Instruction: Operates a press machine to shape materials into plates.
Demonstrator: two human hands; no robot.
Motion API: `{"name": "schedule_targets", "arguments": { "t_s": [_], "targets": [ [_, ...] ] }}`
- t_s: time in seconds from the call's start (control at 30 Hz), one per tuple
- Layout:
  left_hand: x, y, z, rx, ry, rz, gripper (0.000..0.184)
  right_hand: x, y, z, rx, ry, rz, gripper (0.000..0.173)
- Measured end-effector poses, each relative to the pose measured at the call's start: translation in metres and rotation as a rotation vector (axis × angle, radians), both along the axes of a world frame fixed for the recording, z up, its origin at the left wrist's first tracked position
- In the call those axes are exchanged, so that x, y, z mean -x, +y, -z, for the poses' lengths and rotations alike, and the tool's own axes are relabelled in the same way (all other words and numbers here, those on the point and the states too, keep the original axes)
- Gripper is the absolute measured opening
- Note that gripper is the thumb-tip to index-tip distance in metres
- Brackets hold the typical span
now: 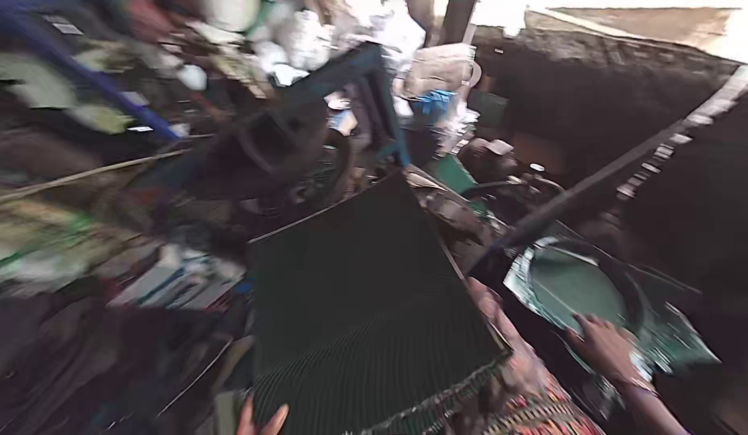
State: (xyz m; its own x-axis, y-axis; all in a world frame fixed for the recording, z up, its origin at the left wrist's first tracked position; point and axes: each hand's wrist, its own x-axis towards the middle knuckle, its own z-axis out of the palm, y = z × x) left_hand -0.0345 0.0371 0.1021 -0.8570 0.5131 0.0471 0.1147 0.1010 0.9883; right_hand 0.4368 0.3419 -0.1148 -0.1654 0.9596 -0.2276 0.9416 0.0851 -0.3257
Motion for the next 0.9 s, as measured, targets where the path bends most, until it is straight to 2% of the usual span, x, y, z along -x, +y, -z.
{"name": "schedule_targets", "arguments": {
  "t_s": [0.03, 0.13, 0.2, 0.27, 0.37, 0.47, 0.53, 0.63, 0.77, 0.9],
  "targets": [
    [0.006, 0.012, -0.011, 0.034, -0.019, -0.033, 0.069, -0.001, 0.008, -0.017, -0.048, 0.039, -0.022, 0.049],
    [0.052, 0.066, -0.026, -0.001, -0.031, -0.131, 0.067, 0.003, 0.029, -0.063, -0.187, 0.143, -0.042, 0.049],
    [0.100, 0.110, -0.035, -0.062, -0.006, -0.132, 0.059, 0.018, 0.039, -0.086, -0.289, 0.187, -0.050, 0.044],
    [0.155, 0.155, -0.045, -0.058, 0.008, -0.147, 0.059, 0.044, 0.043, -0.110, -0.375, 0.248, -0.088, 0.039],
    [0.223, 0.217, -0.060, 0.057, 0.087, -0.235, 0.063, 0.084, 0.042, -0.133, -0.485, 0.365, -0.155, 0.033],
    [0.266, 0.255, -0.062, 0.223, 0.168, -0.253, 0.065, 0.114, 0.039, -0.142, -0.555, 0.457, -0.163, 0.030],
    [0.275, 0.263, -0.062, 0.240, 0.175, -0.250, 0.065, 0.130, 0.039, -0.144, -0.608, 0.519, -0.151, 0.028],
    [0.268, 0.248, -0.061, 0.209, 0.172, -0.233, 0.063, 0.147, 0.046, -0.154, -0.673, 0.587, -0.155, 0.026],
    [0.254, 0.229, -0.063, 0.195, 0.117, -0.225, 0.064, 0.167, 0.073, -0.167, -0.776, 0.630, -0.120, 0.038],
    [0.255, 0.230, -0.067, 0.221, 0.092, -0.209, 0.064, 0.195, 0.103, -0.184, -0.803, 0.648, -0.134, 0.033]
  ]
}}
